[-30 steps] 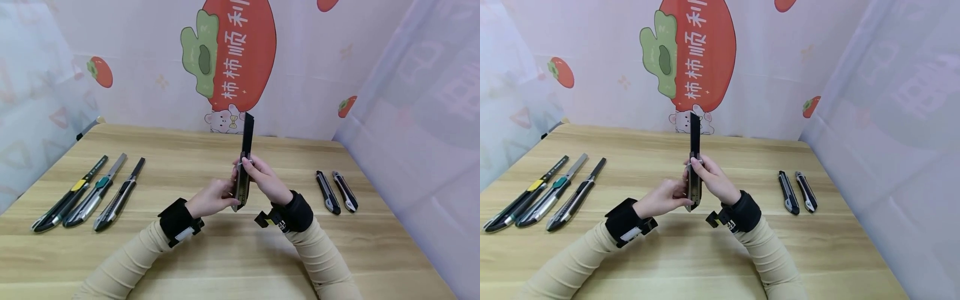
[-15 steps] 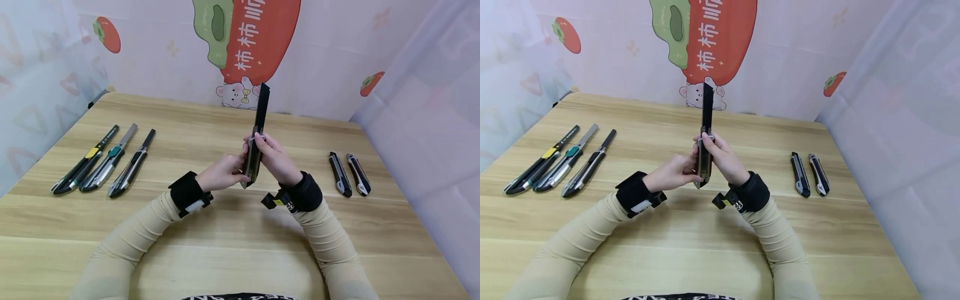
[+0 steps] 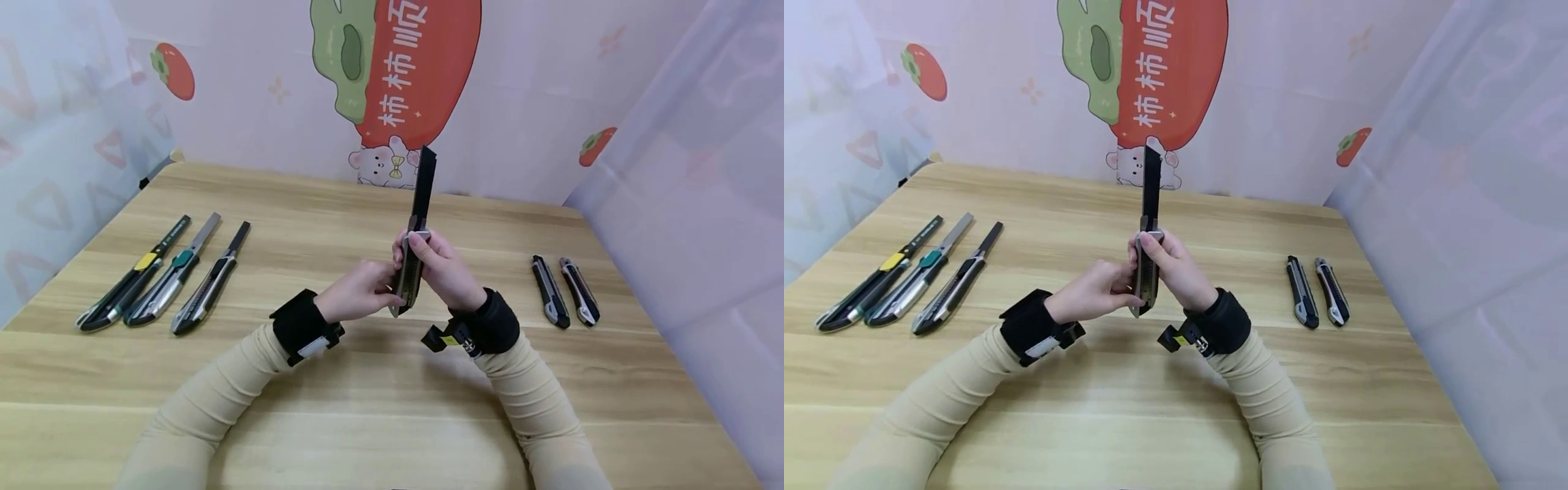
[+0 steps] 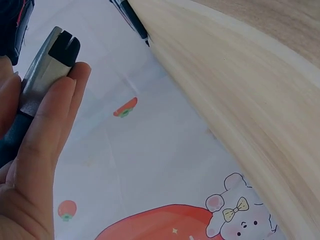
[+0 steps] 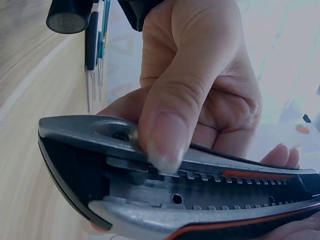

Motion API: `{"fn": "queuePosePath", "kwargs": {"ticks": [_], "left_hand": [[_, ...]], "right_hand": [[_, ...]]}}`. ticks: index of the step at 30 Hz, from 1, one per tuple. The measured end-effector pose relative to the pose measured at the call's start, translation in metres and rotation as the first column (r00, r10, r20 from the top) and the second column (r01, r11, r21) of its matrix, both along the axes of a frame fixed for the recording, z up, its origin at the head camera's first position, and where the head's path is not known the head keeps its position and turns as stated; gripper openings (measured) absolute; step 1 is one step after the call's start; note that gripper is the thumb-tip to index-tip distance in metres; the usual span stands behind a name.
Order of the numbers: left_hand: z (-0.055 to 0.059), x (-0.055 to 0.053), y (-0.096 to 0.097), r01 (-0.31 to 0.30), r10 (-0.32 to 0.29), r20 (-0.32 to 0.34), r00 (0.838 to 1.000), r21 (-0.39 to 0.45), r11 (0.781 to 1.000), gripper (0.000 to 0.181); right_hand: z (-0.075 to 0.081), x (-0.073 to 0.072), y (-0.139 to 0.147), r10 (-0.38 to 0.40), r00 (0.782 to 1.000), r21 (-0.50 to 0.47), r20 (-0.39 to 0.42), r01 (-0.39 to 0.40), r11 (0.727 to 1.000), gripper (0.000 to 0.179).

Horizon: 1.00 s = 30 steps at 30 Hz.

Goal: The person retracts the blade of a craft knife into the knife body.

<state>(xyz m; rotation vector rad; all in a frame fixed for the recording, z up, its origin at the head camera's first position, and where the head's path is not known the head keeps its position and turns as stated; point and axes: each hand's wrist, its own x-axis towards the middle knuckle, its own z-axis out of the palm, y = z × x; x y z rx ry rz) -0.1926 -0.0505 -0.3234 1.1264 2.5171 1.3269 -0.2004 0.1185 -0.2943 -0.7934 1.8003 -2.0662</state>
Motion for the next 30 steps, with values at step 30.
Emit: {"fn": "queuePosePath", "kwargs": {"ticks": [30], "left_hand": [[0.0024,0.0003,-0.0033,-0.018,0.018,0.001,1.000,-0.035,0.999,0.026]], "right_hand": [[-0.0048,0.0011,-0.0003,0.039,0.998,-0.047,-0.055,-0.042,0.998,0.030]]}}
